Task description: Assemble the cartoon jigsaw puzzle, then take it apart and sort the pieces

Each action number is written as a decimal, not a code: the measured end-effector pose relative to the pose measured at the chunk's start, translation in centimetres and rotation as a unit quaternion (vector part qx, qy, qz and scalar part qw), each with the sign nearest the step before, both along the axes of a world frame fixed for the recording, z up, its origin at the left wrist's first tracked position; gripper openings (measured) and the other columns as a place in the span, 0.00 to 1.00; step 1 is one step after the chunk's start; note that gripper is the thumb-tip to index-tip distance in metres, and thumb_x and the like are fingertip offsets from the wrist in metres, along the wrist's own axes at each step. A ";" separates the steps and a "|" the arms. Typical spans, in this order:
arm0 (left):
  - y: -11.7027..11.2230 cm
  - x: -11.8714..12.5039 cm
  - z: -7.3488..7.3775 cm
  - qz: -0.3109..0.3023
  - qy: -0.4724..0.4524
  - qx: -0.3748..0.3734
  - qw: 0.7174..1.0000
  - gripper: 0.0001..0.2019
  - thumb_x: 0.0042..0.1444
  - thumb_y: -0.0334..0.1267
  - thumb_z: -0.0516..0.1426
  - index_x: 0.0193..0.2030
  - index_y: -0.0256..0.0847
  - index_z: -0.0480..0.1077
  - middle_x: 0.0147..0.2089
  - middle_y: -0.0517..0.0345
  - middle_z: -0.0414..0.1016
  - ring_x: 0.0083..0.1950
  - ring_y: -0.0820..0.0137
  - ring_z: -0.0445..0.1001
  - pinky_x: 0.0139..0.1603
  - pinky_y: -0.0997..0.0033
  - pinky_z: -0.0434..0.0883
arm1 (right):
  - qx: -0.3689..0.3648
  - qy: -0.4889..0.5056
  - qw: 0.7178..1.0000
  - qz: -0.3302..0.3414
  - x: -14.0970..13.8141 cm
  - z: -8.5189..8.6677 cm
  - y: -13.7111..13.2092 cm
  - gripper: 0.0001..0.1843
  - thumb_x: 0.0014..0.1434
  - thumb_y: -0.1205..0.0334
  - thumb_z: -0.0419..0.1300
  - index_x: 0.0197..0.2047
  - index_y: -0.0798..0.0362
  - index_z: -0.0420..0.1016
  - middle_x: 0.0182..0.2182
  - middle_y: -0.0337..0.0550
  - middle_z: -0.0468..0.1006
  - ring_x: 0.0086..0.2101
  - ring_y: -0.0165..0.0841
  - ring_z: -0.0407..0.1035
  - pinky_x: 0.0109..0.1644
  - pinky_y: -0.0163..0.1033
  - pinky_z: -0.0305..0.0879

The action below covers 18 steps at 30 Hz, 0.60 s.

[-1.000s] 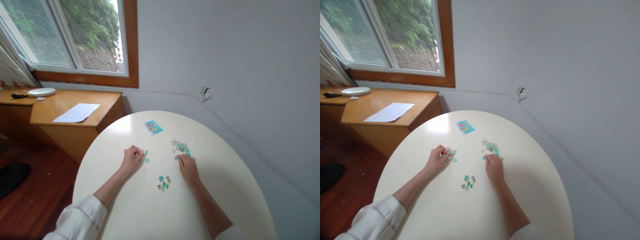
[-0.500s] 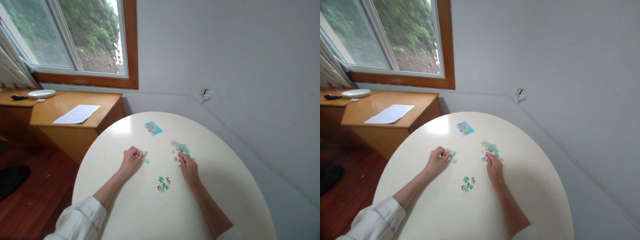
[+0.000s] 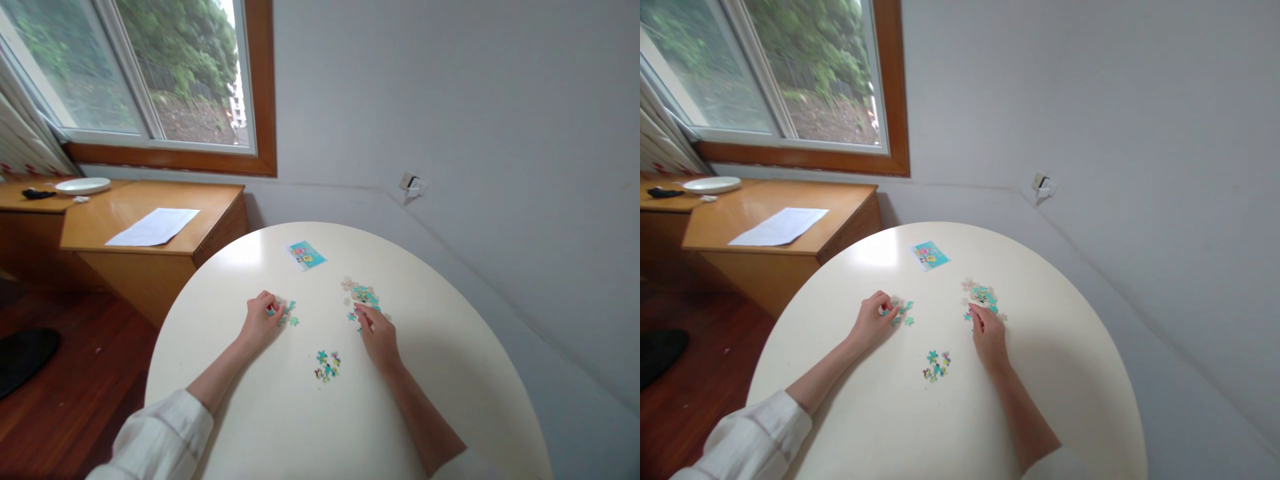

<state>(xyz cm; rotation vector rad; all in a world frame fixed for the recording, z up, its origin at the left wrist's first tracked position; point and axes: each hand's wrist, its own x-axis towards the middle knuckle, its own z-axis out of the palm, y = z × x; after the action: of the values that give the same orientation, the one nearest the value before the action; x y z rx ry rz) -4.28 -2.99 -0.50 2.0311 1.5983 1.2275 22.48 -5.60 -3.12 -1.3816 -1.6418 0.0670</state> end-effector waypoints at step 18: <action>-0.1 0.1 0.1 0.003 0.008 0.002 1.000 0.11 0.46 0.31 0.56 0.17 0.39 0.60 0.22 0.64 0.62 0.24 0.76 0.63 0.29 0.75 0.61 | 0.031 -0.038 0.996 0.078 -1.6 1.2 -0.7 0.12 0.61 0.61 0.50 0.32 0.53 0.73 0.26 0.43 0.76 0.27 0.31 0.70 0.32 0.36 0.67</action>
<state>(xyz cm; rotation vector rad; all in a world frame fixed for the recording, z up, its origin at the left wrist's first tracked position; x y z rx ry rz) -4.18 -3.10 -0.38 2.0455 1.6116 1.2208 20.88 -6.32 -1.96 -1.2202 -1.7999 0.0549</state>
